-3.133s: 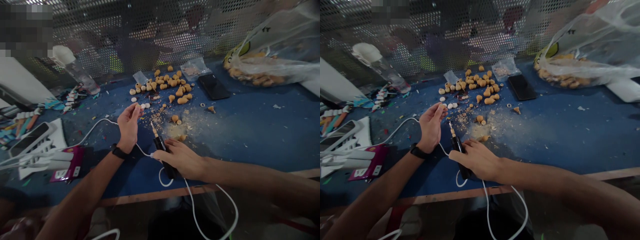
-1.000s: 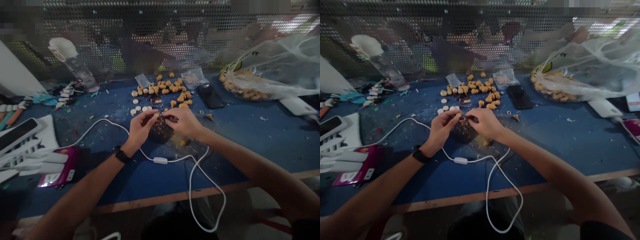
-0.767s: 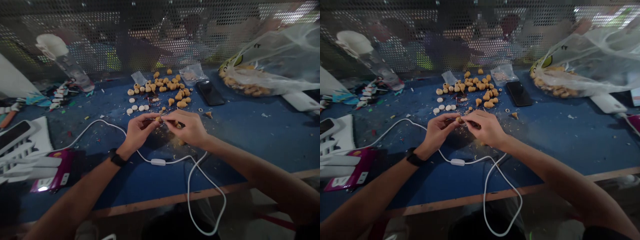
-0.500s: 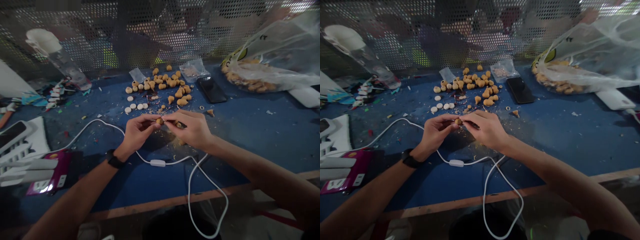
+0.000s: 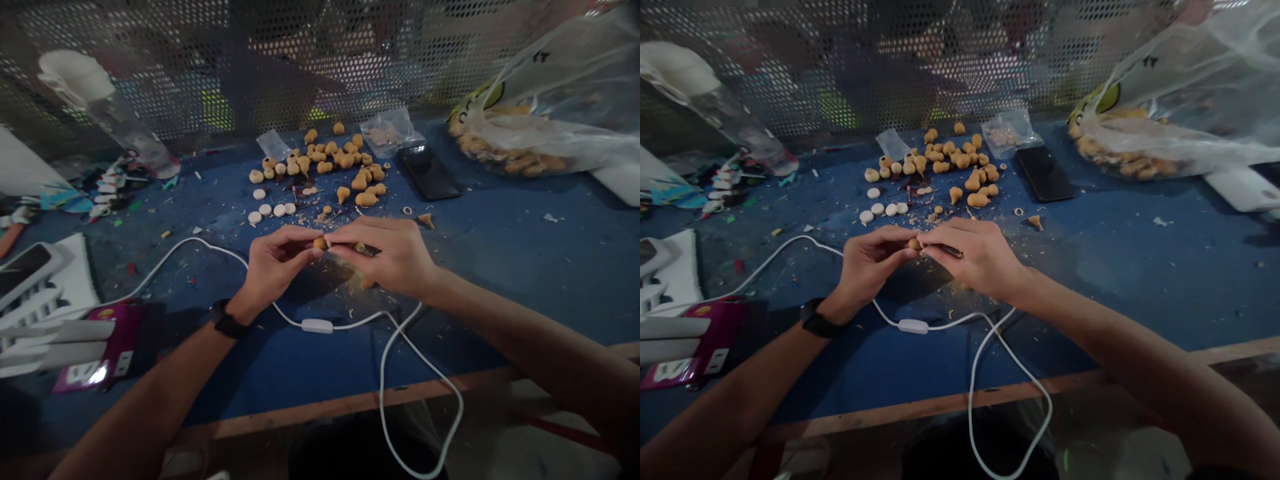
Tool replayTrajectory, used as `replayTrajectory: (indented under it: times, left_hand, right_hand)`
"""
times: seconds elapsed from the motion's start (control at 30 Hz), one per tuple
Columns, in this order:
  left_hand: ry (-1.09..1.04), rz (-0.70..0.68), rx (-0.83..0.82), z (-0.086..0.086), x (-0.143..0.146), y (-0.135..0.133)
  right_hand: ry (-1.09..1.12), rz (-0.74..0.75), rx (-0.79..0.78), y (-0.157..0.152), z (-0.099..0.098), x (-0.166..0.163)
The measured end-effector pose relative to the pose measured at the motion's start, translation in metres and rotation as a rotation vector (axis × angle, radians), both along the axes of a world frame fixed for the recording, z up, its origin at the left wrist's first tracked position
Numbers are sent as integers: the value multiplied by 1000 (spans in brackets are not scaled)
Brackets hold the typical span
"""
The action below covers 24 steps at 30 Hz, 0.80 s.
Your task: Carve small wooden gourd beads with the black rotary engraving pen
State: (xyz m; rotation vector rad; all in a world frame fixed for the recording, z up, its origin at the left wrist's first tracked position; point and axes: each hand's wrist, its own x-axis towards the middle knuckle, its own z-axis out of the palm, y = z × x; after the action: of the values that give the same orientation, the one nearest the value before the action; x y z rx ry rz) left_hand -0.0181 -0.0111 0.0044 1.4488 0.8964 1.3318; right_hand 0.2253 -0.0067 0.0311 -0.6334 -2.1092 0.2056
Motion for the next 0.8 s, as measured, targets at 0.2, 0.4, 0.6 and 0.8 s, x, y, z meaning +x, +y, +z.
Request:
replayTrajectory:
  times: [0.2,0.4,0.6,0.8]
  left_hand:
    - [5,8,93,-3,1,1]
    - [6,4,90,-2,0,1]
    - [27,21,83,-2,0,-1]
    - [60,19,107,-1,0,-4]
  right_hand:
    - [36,-9,-29,0,-4,-2]
    - [32,-34,-86,-2,-7,-1]
    - [44,-39,-134,-3,-9,-1]
    - [74,-47,-189,-6,-13,-3]
